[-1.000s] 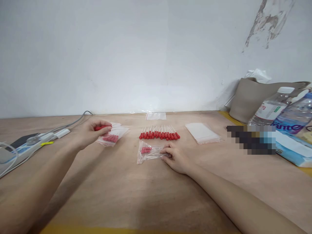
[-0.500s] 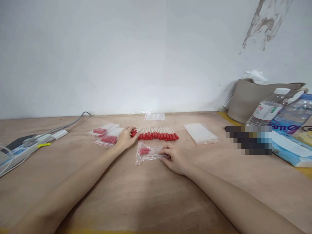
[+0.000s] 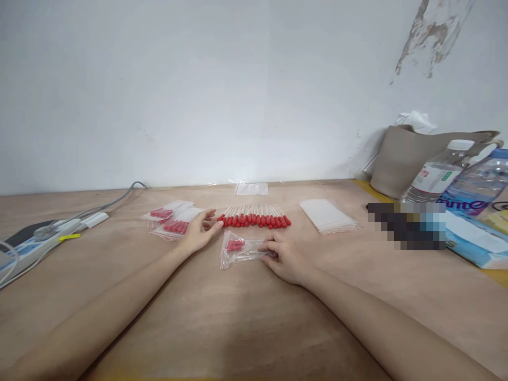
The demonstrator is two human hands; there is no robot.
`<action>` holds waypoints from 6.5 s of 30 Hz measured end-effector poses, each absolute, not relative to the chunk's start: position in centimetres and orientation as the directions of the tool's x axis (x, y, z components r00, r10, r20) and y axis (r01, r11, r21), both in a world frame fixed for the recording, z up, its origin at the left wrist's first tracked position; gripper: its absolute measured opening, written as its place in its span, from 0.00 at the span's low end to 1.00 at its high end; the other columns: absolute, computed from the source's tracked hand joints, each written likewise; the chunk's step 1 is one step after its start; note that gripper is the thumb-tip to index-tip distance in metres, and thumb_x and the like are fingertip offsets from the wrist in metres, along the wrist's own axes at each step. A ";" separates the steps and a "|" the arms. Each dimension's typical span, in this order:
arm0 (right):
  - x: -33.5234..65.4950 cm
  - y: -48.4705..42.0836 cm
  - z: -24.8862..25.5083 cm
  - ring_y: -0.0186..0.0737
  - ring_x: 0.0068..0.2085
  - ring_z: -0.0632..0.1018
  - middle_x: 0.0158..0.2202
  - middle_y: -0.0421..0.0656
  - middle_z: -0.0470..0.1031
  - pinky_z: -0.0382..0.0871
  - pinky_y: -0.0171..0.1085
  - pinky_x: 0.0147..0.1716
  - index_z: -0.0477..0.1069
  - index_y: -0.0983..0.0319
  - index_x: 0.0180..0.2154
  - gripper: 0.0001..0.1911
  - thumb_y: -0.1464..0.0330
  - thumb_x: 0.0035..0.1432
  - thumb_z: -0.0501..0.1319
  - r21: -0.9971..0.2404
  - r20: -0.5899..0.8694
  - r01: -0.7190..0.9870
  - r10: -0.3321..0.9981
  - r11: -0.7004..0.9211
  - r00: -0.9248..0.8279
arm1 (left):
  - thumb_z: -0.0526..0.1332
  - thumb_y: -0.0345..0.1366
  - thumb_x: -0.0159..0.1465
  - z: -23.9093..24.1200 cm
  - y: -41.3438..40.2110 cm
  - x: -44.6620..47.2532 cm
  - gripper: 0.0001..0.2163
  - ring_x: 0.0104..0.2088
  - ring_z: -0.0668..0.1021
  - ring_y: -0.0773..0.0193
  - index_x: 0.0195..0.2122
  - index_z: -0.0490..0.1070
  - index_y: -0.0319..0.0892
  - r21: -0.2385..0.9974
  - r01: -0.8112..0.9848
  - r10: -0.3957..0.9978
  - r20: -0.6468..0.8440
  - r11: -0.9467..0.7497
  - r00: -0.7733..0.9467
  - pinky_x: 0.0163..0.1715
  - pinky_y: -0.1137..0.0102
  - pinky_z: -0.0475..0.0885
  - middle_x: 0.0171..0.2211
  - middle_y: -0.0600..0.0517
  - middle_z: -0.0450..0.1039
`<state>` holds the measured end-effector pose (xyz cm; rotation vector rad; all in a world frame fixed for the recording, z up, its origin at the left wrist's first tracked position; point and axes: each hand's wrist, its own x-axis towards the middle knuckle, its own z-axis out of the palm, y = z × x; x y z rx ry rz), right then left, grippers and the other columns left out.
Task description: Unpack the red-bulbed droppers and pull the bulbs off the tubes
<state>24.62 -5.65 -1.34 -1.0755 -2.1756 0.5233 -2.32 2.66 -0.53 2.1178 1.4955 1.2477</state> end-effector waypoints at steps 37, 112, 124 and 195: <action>25.0 -5.0 -1.1 0.45 0.62 0.52 0.62 0.45 0.49 0.45 0.51 0.58 0.50 0.59 0.60 0.32 0.50 0.58 0.45 -0.335 0.179 0.785 0.854 0.520 -0.489 | 0.55 0.35 0.59 2.7 -4.0 -1.8 0.06 0.38 0.73 0.62 0.35 0.66 0.41 0.555 0.545 0.777 0.421 -0.628 0.467 0.40 0.66 0.67 0.35 0.49 0.71; 26.1 -5.3 -0.7 0.38 0.44 0.72 0.44 0.46 0.71 0.67 0.39 0.43 0.71 0.61 0.39 0.14 0.64 0.61 0.48 -0.500 0.413 0.492 0.696 0.712 -0.587 | 0.47 0.35 0.65 1.8 -4.5 -2.0 0.16 0.57 0.61 0.61 0.52 0.63 0.45 0.348 0.553 0.649 0.312 -0.757 0.694 0.57 0.60 0.55 0.56 0.48 0.60; 27.0 -5.1 -0.8 0.40 0.47 0.72 0.43 0.46 0.71 0.66 0.42 0.46 0.66 0.61 0.35 0.06 0.66 0.56 0.56 -0.558 0.389 0.423 0.676 0.714 -0.626 | 0.44 0.42 0.66 1.6 -4.7 -2.7 0.19 0.61 0.54 0.63 0.58 0.53 0.55 0.285 0.674 0.714 0.053 -0.681 0.698 0.59 0.54 0.42 0.61 0.54 0.49; 23.5 -6.0 -0.5 0.45 0.49 0.67 0.47 0.49 0.62 0.65 0.47 0.47 0.64 0.59 0.48 0.21 0.61 0.52 0.59 -0.441 0.566 0.521 0.677 0.731 -0.470 | 0.55 0.37 0.62 2.2 -6.3 2.6 0.08 0.19 0.74 0.69 0.35 0.69 0.38 0.920 -0.227 0.922 -0.248 0.321 0.298 0.22 0.72 0.71 0.23 0.51 0.71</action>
